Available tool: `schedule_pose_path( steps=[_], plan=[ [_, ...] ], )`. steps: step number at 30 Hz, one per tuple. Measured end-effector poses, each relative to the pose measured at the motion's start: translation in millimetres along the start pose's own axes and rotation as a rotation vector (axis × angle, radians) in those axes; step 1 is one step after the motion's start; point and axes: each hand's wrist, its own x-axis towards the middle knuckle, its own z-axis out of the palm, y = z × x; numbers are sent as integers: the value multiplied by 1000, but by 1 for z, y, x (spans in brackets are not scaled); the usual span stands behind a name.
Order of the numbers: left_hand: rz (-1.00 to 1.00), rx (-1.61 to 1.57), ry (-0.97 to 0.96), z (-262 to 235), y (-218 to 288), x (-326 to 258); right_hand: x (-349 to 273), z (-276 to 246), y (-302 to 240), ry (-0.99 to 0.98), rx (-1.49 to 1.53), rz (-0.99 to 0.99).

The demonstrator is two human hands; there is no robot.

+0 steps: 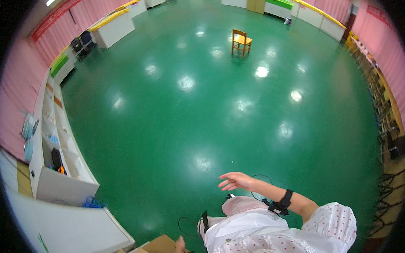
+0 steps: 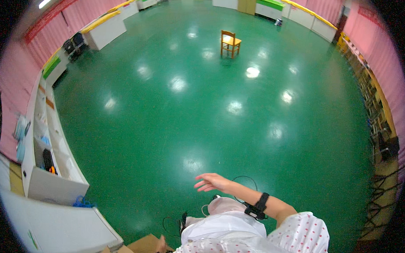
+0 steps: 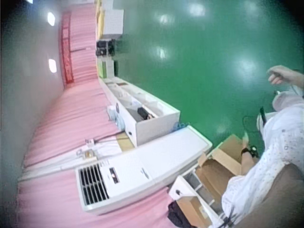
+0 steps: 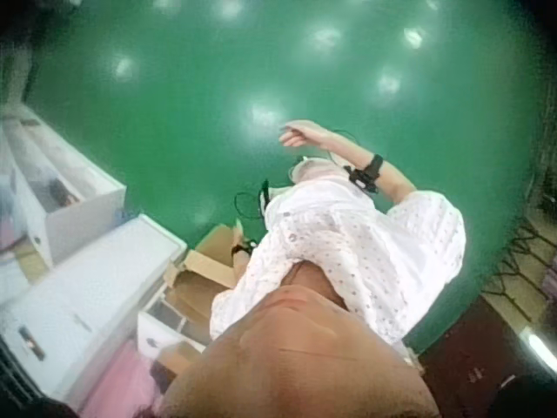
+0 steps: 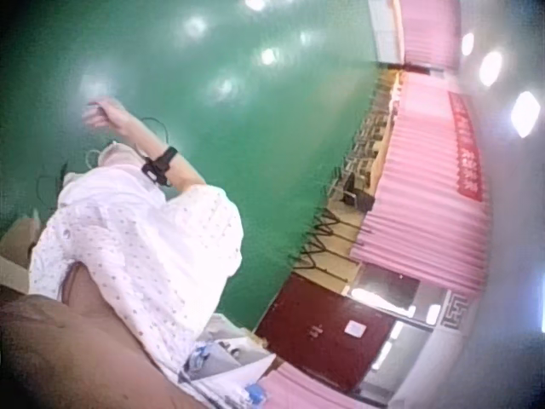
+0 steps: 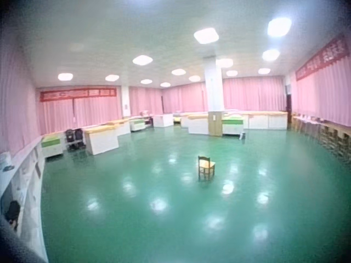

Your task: The person picks up several lotion and shampoo bottles from the floor and places them on a white shelf, then picks up blue foam pieces and places them into a cardboard box.

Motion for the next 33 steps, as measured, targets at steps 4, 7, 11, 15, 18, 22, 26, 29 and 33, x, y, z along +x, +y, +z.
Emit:
schedule_pose_path(
  steps=[4,7,11,15,18,22,26,29,33],
  plan=[
    [278,339,-273,-29,12,8,-19,-65,-9,231,-58,-38],
    [905,766,-321,-88,41,33,-11,-99,-21,295,-64,74],
    [216,-77,140,-145,201,67,29,-143,-20,310,-121,177],
    [624,-155,358,-194,377,55,79,-174,-71,237,-281,256],
    [678,-102,295,-222,458,45,115,-219,-96,264,-491,174],
    [755,-135,257,-279,546,61,155,-261,-159,347,-295,50],
    [763,9,341,-338,669,92,201,-350,-230,491,-458,234],
    [728,87,326,-375,718,135,241,-425,-273,557,-502,373],
    [465,177,555,-387,705,206,327,-504,-358,690,-610,249]
  ],
)
